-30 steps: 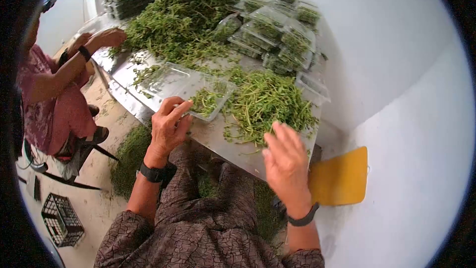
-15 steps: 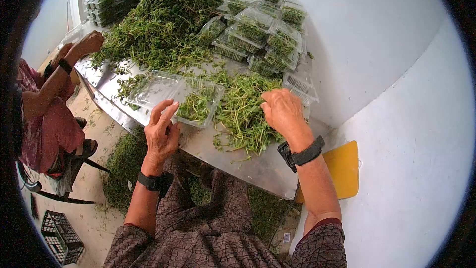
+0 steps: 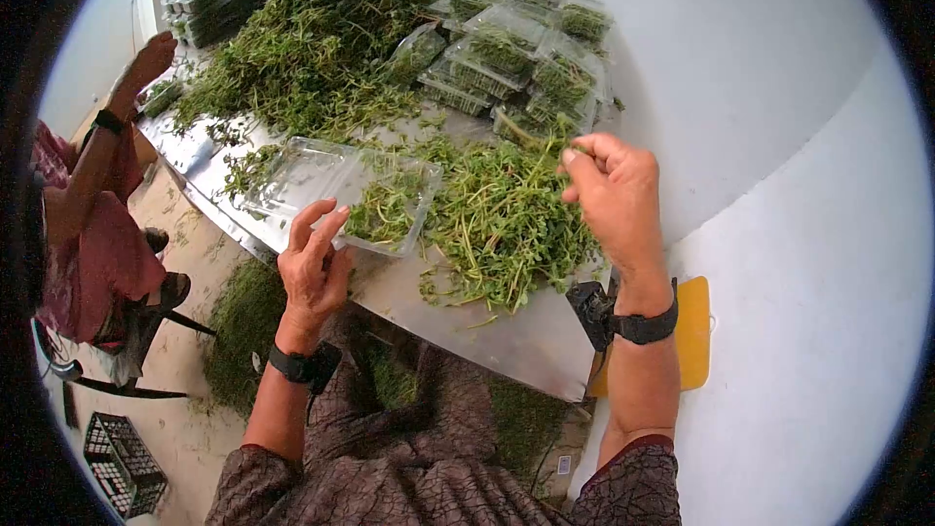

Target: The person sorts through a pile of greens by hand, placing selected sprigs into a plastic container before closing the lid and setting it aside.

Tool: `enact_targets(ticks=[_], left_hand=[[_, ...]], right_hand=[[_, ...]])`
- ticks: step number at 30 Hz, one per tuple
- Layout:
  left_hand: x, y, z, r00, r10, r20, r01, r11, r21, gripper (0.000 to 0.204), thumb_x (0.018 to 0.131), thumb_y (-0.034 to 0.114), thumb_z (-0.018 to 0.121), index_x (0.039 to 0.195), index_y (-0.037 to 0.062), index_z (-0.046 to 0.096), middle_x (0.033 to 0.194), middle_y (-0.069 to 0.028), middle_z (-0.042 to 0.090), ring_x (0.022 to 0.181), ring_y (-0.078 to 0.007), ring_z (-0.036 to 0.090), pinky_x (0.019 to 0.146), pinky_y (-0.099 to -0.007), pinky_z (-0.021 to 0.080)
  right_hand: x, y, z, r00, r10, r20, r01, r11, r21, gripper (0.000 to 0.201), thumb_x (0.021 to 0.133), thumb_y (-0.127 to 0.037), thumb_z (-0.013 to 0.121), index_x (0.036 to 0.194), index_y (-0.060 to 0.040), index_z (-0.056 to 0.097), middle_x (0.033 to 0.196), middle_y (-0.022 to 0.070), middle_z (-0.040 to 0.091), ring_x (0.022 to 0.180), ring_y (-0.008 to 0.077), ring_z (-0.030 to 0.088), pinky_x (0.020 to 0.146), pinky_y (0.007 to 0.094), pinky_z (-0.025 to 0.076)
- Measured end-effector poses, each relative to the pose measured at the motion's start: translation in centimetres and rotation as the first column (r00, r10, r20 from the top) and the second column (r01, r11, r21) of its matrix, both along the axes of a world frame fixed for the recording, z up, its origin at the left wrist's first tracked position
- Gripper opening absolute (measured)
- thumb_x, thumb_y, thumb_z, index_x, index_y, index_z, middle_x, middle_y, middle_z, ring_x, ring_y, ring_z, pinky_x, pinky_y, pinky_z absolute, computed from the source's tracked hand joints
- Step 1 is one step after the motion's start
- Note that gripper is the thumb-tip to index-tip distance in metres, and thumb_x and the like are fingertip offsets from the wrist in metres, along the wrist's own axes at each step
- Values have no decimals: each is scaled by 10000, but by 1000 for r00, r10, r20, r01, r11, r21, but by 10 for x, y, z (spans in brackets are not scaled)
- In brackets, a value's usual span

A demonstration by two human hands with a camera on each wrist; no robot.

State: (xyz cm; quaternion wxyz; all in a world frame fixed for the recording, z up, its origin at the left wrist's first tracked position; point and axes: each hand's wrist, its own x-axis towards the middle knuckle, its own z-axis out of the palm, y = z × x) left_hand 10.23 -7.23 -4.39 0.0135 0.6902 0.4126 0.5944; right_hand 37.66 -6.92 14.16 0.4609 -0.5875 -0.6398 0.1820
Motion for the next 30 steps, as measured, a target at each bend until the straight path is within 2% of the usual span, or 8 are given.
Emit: enact_targets(ticks=[4,10,14,16,17,20,23,30], left_hand=[[1,-3,5,1000,25,-11,-25,1000,-18,526,669,-38,676,1173,104,622,1178,-131,597,659,-218,639,603,-309,514],[0,-3,3,1000,16,-2,-16,998,-59,528,683,-10,670,1189,132,611,1192,-118,595,669,-229,646,596,-327,516],[-2,-2,3,1000,-9,10,9,1000,-8,525,687,-58,656,1184,106,625,1205,-119,587,550,-153,560,528,-300,467],[-2,-1,2,1000,-17,12,17,1000,20,525,680,-59,657,1180,101,626,1197,-120,590,547,-154,558,534,-299,474],[-1,-1,2,1000,-11,9,11,1000,11,532,678,-62,653,1183,102,623,1194,-119,592,551,-162,562,543,-305,483],[-1,-2,3,1000,2,-4,-2,1000,7,537,676,-63,652,1186,103,620,1195,-119,592,567,-175,576,554,-310,489],[-2,-4,3,1000,1,-19,-2,1000,-22,529,706,16,655,1217,137,585,1197,-107,588,720,-257,648,621,-352,533],[-2,-2,3,1000,-3,-19,3,1000,-8,492,695,1,669,1166,133,615,1186,-109,592,721,-248,651,616,-340,533]], right_hand=[[-32,-2,14,980,132,-150,-136,991,-16,195,896,-115,570,931,58,652,752,70,671,564,49,583,403,161,398],[-75,10,-8,918,320,-233,-368,907,-206,265,902,-125,572,1060,86,596,896,131,672,658,122,653,475,197,492],[-71,13,-32,966,259,-14,-259,958,-120,297,875,-116,588,1088,92,601,917,181,683,735,199,675,599,293,526],[-61,10,-37,928,140,345,-183,978,96,290,851,-118,603,1077,64,614,977,213,680,731,246,683,653,337,526],[-57,7,-36,909,105,403,-130,991,36,297,821,-117,622,1066,51,622,1029,233,661,802,310,684,730,378,521],[-42,-1,-48,786,119,607,-280,943,178,291,804,-102,632,1056,43,632,1059,252,644,926,364,652,815,414,505],[-38,-11,-58,746,158,647,-323,935,144,289,792,-85,637,1056,34,643,1100,249,633,1065,395,582,923,458,448],[-19,-18,-86,581,135,803,-303,951,59,236,750,-18,643,982,16,672,1112,216,640,1170,391,511,1015,510,365]])
